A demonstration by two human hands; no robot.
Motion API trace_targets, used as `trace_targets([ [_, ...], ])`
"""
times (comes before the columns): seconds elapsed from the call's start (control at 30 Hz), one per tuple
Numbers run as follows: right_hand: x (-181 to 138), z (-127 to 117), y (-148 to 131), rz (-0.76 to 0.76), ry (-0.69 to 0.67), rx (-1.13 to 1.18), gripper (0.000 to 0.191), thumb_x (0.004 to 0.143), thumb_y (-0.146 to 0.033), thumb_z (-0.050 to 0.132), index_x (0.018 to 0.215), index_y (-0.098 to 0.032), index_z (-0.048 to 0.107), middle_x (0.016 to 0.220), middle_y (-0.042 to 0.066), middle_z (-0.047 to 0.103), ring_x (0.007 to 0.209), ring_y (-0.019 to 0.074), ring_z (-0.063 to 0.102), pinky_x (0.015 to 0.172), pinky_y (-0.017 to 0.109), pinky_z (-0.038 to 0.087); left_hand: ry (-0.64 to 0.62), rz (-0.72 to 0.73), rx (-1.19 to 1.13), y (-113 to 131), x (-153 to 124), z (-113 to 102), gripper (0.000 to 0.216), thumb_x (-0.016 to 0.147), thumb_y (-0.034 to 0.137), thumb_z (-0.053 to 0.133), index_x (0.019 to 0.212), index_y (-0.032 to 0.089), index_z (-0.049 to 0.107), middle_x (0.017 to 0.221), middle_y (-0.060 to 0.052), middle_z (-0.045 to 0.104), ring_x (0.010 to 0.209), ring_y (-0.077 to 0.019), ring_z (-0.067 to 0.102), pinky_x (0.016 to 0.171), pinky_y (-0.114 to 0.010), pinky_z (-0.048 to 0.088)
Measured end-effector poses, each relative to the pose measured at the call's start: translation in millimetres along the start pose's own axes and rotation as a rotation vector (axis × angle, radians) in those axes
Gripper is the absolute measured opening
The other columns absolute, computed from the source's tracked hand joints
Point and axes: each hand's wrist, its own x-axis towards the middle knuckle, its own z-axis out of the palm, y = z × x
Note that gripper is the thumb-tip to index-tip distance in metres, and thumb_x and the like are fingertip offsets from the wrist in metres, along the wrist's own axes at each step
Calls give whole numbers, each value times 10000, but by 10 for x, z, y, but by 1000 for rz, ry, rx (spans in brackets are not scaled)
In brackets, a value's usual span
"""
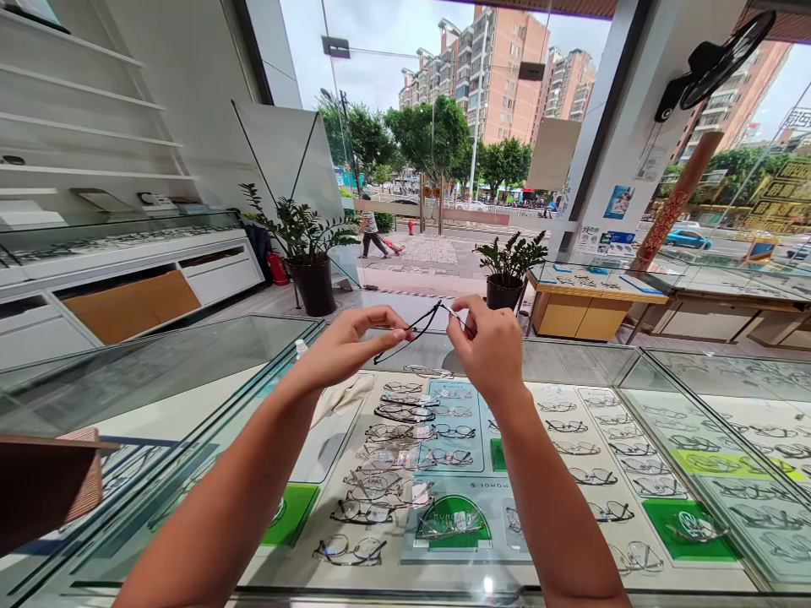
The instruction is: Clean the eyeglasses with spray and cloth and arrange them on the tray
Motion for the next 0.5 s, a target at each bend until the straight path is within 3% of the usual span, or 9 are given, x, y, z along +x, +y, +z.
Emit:
trace_targets([
  [0.17, -15, 87, 38, -92, 100, -121, 120, 994, -242, 603, 1014, -210, 718, 620, -60, 514, 576, 147, 447, 745, 341, 368, 18, -39, -171, -24, 36, 91, 358, 889, 554, 779, 883, 198, 744, 976, -80, 808, 957, -232, 704, 924, -368, 507],
  [0.27, -9, 92, 21, -138, 231, -153, 132, 993, -270, 645, 1097, -215, 707, 827, 15, 676, 765, 201, 602, 831, 378, 424, 66, -64, -340, -64, 65, 131, 386, 842, 562, 837, 890, 196, 727, 996, -85, 813, 991, -234, 721, 950, -374, 514],
  [0.37, -29, 85, -45, -210, 407, -123, 107, 978, -264, 677, 1075, -224, 699, 991, 77, 720, 945, 260, 646, 884, 425, 472, 147, -88, -460, -78, 77, 169, 404, 795, 555, 892, 885, 197, 728, 1004, -77, 814, 1041, -230, 727, 1004, -378, 513],
  [0.5, -102, 143, -150, -204, 292, 81, 57, 1020, -254, 643, 1036, -230, 693, 820, 16, 662, 716, 181, 598, 712, 348, 510, 164, -109, -559, -47, 65, 237, 392, 753, 513, 942, 867, 195, 743, 975, -58, 808, 1018, -207, 725, 996, -356, 519],
])
